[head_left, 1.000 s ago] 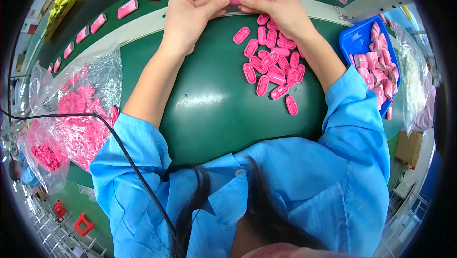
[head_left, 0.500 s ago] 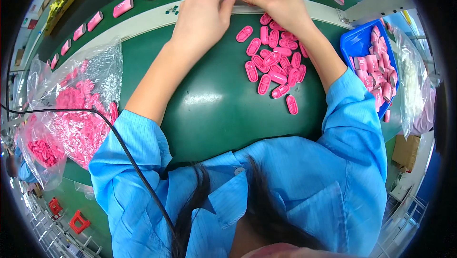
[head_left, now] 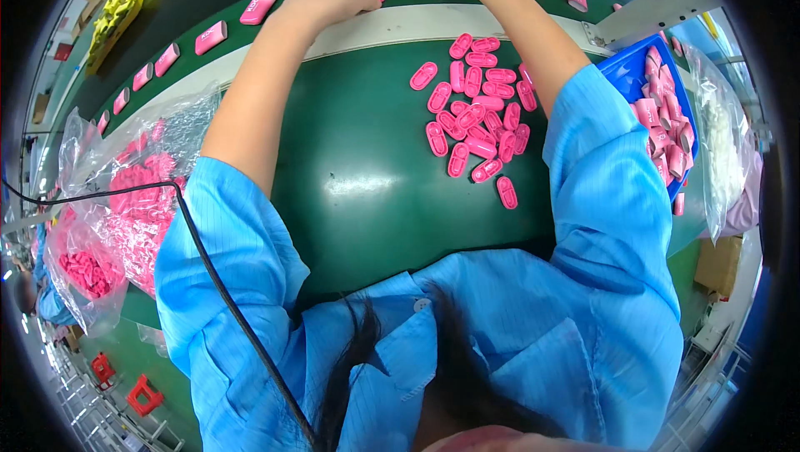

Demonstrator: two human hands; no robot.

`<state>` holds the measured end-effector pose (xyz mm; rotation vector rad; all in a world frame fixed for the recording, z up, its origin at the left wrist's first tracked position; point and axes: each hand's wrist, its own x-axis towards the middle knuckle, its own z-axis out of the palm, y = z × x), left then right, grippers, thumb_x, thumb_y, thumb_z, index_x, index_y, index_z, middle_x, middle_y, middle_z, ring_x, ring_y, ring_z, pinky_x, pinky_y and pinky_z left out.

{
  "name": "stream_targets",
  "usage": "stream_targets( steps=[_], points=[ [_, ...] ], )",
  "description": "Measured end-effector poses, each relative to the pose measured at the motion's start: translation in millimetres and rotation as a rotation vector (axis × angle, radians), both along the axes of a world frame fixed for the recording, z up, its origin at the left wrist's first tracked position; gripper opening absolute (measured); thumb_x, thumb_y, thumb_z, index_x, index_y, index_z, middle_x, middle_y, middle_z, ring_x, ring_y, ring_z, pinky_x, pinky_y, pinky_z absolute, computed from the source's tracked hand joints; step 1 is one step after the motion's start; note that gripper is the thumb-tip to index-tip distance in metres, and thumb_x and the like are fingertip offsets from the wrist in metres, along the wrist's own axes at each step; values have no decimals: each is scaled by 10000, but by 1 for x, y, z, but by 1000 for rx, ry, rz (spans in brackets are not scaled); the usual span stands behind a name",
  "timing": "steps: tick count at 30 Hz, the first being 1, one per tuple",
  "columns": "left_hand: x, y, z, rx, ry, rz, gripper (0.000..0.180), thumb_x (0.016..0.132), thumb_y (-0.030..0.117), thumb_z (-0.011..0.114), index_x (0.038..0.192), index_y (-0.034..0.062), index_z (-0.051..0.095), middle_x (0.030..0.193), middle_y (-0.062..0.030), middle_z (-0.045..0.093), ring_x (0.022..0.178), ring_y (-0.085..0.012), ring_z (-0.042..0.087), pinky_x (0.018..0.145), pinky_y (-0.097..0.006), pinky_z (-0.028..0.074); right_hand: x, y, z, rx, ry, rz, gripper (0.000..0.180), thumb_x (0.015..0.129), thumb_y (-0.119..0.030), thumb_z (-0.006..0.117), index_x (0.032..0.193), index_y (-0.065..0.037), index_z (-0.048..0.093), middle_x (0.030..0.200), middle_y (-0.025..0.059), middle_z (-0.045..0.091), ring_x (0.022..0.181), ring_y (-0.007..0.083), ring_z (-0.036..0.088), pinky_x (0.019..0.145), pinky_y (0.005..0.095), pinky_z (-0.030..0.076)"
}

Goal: The person repeatedly picks up pink plastic components from a pile on a green workbench, snaps them together in pairs, and places the assembled units onto a white strip on the conveyor belt. The process is continuous and repetitive throughout the clip.

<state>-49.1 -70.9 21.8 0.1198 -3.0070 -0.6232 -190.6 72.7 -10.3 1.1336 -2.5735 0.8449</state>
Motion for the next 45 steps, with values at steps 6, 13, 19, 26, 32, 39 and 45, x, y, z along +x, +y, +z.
stream_targets(
  steps=[6, 13, 19, 26, 32, 39, 45],
  points=[
    [8, 8, -10, 90, 186, 61, 215, 768, 169, 722, 918, 15, 705, 802, -167, 693, 721, -249, 683, 691, -336, 534, 47, 24, 14, -44, -76, 80, 211, 813, -172, 690, 901, 18, 661, 758, 149, 693, 701, 275, 686, 677, 361, 537],
    [47, 40, -24, 907, 220, 50, 342, 877, 74, 622, 1201, -30, 594, 937, -114, 688, 869, -169, 685, 774, -248, 550, 85, 66, 3, -603, -912, 343, 253, 855, -31, 658, 1089, 43, 596, 949, 95, 675, 835, 141, 653, 694, 254, 545],
    [51, 38, -40, 1221, 322, 78, 388, 868, 56, 659, 1224, -61, 558, 1019, -149, 676, 895, -182, 677, 802, -264, 565, 89, 70, -4, -550, -993, 344, 233, 854, -39, 672, 1072, 25, 618, 962, 79, 681, 808, 126, 647, 733, 239, 528],
    [55, 45, -40, 1189, 302, 97, 286, 878, -3, 633, 1156, -57, 597, 1066, -119, 667, 911, -164, 651, 782, -282, 558, 92, 73, -7, -644, -1161, 398, 214, 880, -55, 652, 1078, 13, 609, 974, 66, 682, 793, 106, 643, 720, 216, 524],
    [57, 46, -33, 1084, 335, 63, 343, 860, 11, 647, 1187, -67, 576, 1022, -145, 681, 885, -219, 675, 786, -296, 558, 92, 75, -5, -524, -936, 314, 362, 875, -83, 668, 1198, 45, 565, 1040, 116, 670, 908, 145, 659, 821, 254, 556],
    [64, 51, -34, 610, 473, 76, 318, 839, 109, 686, 1107, -56, 640, 864, -179, 699, 726, -209, 688, 688, -285, 543, 113, 71, 13, -538, -811, 333, 248, 871, -70, 655, 1095, 32, 619, 959, 76, 690, 830, 105, 651, 706, 228, 530],
    [63, 61, -36, 308, 639, 84, 303, 863, 124, 640, 1113, -48, 630, 716, -191, 660, 622, -276, 668, 610, -316, 523, 106, 70, -2, -519, -665, 272, 352, 866, -82, 679, 1188, 30, 590, 1026, 97, 685, 898, 133, 652, 815, 253, 554]
  ],
)
